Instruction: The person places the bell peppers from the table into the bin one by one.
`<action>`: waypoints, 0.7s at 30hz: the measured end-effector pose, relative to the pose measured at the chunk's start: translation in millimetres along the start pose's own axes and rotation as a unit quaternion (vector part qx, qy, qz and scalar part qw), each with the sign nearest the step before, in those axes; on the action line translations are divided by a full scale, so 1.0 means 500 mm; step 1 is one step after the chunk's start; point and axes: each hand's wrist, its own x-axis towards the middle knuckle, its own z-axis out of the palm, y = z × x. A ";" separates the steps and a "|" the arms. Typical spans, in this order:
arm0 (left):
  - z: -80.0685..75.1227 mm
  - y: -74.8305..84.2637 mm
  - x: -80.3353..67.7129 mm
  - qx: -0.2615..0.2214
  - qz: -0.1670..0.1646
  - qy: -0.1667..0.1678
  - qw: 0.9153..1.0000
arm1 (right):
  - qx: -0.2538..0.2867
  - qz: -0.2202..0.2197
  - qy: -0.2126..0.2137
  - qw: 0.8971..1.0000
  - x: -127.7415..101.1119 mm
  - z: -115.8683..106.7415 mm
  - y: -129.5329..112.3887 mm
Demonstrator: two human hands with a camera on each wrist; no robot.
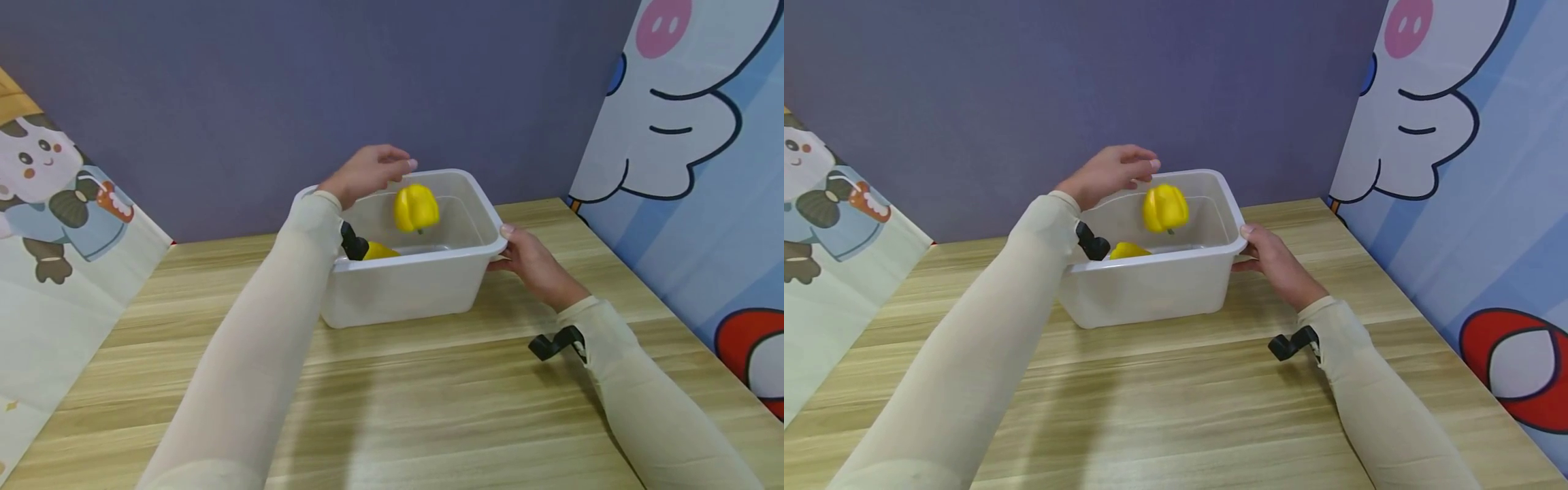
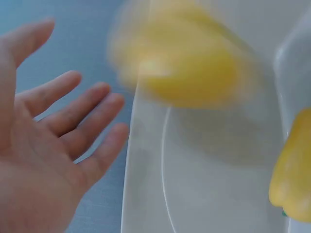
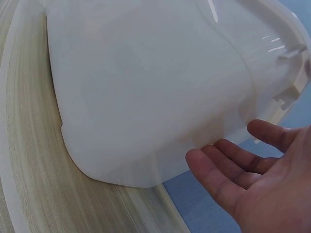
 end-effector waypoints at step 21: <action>-0.002 -0.001 0.004 -0.074 0.027 0.029 0.996 | -0.009 0.016 0.011 1.000 0.000 -0.004 0.001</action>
